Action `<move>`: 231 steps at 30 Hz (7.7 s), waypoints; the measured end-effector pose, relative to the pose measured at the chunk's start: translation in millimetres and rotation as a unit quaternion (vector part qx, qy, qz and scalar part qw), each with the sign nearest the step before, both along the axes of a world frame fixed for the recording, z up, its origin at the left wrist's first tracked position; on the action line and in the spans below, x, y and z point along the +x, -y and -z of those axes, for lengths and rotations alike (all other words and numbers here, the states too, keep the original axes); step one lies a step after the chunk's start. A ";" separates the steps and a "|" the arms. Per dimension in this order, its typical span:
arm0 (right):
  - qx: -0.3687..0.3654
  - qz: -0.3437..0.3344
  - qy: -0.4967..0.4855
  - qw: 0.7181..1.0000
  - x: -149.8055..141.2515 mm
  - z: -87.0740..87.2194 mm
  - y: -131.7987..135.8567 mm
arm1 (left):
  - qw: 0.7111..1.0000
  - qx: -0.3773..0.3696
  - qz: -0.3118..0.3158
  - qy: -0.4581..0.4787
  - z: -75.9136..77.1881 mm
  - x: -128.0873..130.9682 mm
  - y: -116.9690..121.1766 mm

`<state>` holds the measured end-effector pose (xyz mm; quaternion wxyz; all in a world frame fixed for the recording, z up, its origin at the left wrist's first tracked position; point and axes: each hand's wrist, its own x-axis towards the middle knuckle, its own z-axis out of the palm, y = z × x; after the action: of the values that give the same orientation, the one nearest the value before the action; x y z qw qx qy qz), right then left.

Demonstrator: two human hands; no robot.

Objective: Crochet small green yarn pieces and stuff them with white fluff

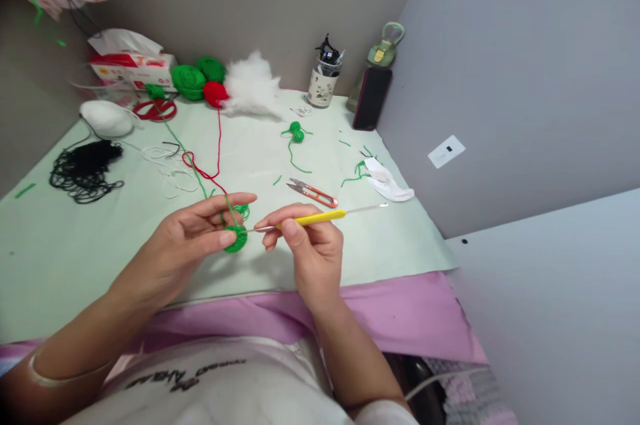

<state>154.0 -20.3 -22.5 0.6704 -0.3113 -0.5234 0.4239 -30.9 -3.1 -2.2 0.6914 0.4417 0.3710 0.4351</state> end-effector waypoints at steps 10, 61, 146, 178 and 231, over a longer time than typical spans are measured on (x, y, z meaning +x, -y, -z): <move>0.014 0.041 0.032 0.999 -11.5 8.3 2.9 | 1.000 -0.006 0.017 0.009 6.1 8.0 4.1; 0.094 0.055 0.125 0.986 -3.1 -3.1 2.8 | 0.988 0.105 -0.042 -0.105 -1.9 2.6 5.6; -0.018 0.038 -0.032 0.999 -3.2 0.0 -3.5 | 0.989 -0.125 0.021 0.075 3.4 3.7 2.9; -0.041 -0.062 -0.047 0.996 -4.3 -1.2 -9.1 | 0.994 0.072 0.057 -0.061 -6.9 -2.5 -1.2; 0.239 0.101 0.240 0.935 -2.3 11.2 2.3 | 0.985 0.076 -0.060 -0.141 -12.3 2.7 7.5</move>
<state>151.7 -22.5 -33.7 0.6186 -0.2857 -0.7205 0.1289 -28.1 -10.6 10.1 0.5694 0.5267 0.4562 0.4363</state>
